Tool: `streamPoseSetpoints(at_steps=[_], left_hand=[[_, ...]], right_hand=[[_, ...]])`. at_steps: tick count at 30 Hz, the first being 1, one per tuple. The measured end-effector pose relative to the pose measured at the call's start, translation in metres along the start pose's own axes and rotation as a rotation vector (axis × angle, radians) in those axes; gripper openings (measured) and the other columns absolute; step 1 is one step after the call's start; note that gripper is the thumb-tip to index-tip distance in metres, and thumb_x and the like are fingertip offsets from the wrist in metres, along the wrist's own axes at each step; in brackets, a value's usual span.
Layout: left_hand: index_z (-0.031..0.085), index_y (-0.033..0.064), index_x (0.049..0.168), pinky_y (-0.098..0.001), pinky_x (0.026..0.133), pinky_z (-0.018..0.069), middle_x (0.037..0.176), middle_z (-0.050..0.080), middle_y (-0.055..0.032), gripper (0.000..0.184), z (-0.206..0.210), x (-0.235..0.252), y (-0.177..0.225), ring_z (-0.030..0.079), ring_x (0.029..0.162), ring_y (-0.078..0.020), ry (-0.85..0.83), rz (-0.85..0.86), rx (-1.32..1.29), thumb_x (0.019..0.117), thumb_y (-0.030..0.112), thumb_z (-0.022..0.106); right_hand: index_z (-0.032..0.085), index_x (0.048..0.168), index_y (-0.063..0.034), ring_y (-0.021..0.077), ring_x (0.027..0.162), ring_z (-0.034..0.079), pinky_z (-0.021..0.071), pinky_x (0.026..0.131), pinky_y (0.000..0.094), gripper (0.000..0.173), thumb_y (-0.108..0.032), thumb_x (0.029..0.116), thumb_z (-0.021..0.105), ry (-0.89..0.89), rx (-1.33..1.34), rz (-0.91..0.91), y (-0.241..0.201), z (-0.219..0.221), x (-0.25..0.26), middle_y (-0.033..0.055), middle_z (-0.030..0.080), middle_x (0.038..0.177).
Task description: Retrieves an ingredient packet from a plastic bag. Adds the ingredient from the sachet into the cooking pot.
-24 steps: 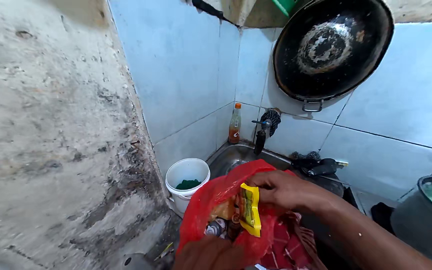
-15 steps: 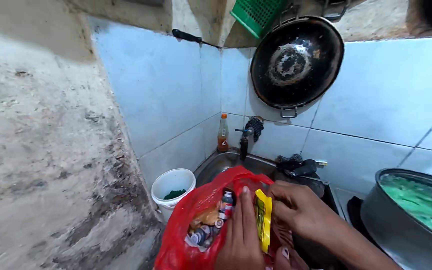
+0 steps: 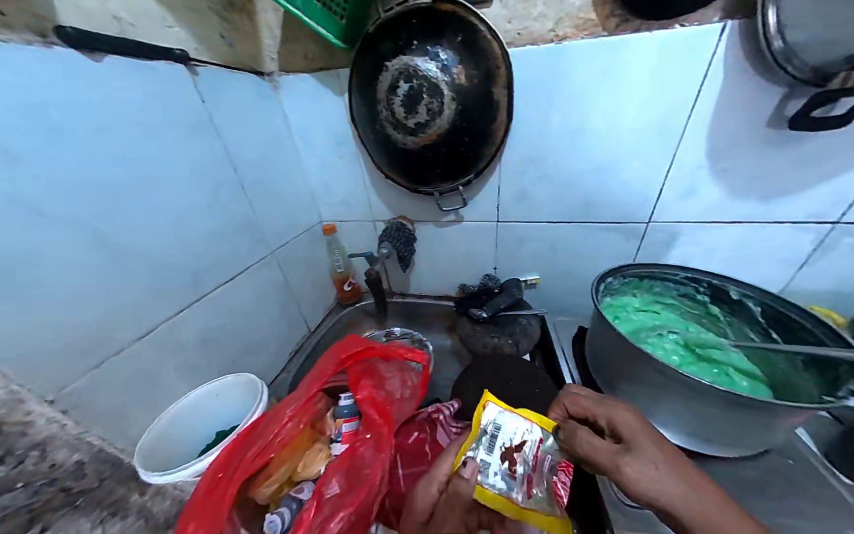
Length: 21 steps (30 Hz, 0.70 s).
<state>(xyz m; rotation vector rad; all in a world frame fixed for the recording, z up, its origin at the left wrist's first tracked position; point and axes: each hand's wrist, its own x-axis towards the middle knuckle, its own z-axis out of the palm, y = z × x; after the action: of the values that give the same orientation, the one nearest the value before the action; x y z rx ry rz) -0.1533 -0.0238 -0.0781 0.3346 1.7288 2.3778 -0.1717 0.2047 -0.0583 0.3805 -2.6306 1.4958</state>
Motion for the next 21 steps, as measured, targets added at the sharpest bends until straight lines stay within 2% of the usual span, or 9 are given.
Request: streamPoseSetpoints(at_steps=[3,6,9,11,14,16,19,21], left_hand=[[0.051,-0.0001,0.127,-0.0271,0.066,0.0615,0.090,0.075,-0.0006,0.031,0.005,0.001,-0.009,0.071,0.069,-0.0095,0.021,-0.063,-0.080,0.1071,0.005,0.028],[0.052,0.0015,0.124,-0.0274,0.064,0.0616,0.089,0.076,-0.0026,0.030,0.006,0.003,-0.014,0.072,0.068,-0.0111,0.042,-0.081,-0.131,0.1074,0.007,0.027],[0.051,-0.0027,0.129,-0.0283,0.068,0.0622,0.090,0.075,-0.0002,0.030,0.008,0.005,-0.013,0.072,0.070,-0.0099,0.016,-0.002,0.010,0.1072,0.005,0.031],[0.048,-0.0077,0.134,-0.0282,0.069,0.0623,0.089,0.074,0.0003,0.033,0.010,0.005,-0.011,0.071,0.070,-0.0083,0.005,0.046,0.161,0.1075,0.006,0.034],[0.047,-0.0123,0.138,-0.0290,0.072,0.0622,0.093,0.073,-0.0025,0.038,0.017,0.006,-0.007,0.071,0.073,-0.0082,-0.002,0.068,0.291,0.1080,0.008,0.037],[0.046,-0.0117,0.138,-0.0285,0.071,0.0622,0.094,0.073,-0.0020,0.037,0.020,0.009,-0.006,0.071,0.073,-0.0081,-0.011,0.083,0.261,0.1081,0.008,0.036],[0.047,-0.0070,0.135,-0.0271,0.065,0.0617,0.091,0.073,-0.0006,0.033,0.025,0.020,-0.001,0.070,0.068,-0.0083,-0.054,0.101,0.133,0.1086,0.007,0.033],[0.043,-0.0034,0.136,-0.0246,0.061,0.0605,0.093,0.072,-0.0017,0.033,0.035,0.028,0.008,0.069,0.065,-0.0082,-0.076,0.039,0.001,0.1085,0.005,0.028]], right_hand=[[0.073,0.091,-0.0069,0.0004,0.069,0.054,0.0450,0.060,0.0184,0.022,-0.020,0.0941,0.055,0.047,0.040,0.038,0.007,-0.001,-0.008,-0.0001,0.062,0.089],[0.073,0.093,-0.0066,0.0004,0.067,0.055,0.0471,0.059,0.0175,0.022,-0.019,0.0957,0.055,0.052,0.055,0.061,0.003,-0.004,-0.009,0.0001,0.061,0.090],[0.071,0.100,-0.0073,0.0008,0.067,0.058,0.0516,0.060,0.0171,0.023,-0.021,0.1006,0.052,-0.012,0.113,0.089,0.000,-0.011,-0.007,-0.0002,0.061,0.094],[0.068,0.110,-0.0095,0.0027,0.070,0.060,0.0521,0.061,0.0201,0.027,-0.029,0.1035,0.051,-0.091,0.160,0.118,0.001,-0.014,-0.007,-0.0010,0.063,0.095],[0.067,0.123,-0.0125,0.0058,0.070,0.065,0.0544,0.062,0.0255,0.036,-0.038,0.1011,0.055,-0.135,0.104,0.121,-0.003,-0.015,-0.009,-0.0002,0.070,0.091],[0.066,0.125,-0.0094,0.0112,0.068,0.065,0.0546,0.062,0.0313,0.035,-0.032,0.0985,0.060,-0.154,0.019,0.133,-0.010,-0.021,-0.009,0.0050,0.070,0.087],[0.066,0.120,-0.0071,0.0063,0.063,0.063,0.0546,0.059,0.0246,0.024,-0.021,0.1012,0.059,-0.197,0.054,0.175,-0.024,-0.038,-0.007,0.0014,0.067,0.083],[0.063,0.118,-0.0066,0.0042,0.062,0.063,0.0541,0.059,0.0215,0.019,-0.015,0.1021,0.058,-0.229,0.143,0.238,-0.036,-0.053,-0.003,-0.0013,0.066,0.082]])
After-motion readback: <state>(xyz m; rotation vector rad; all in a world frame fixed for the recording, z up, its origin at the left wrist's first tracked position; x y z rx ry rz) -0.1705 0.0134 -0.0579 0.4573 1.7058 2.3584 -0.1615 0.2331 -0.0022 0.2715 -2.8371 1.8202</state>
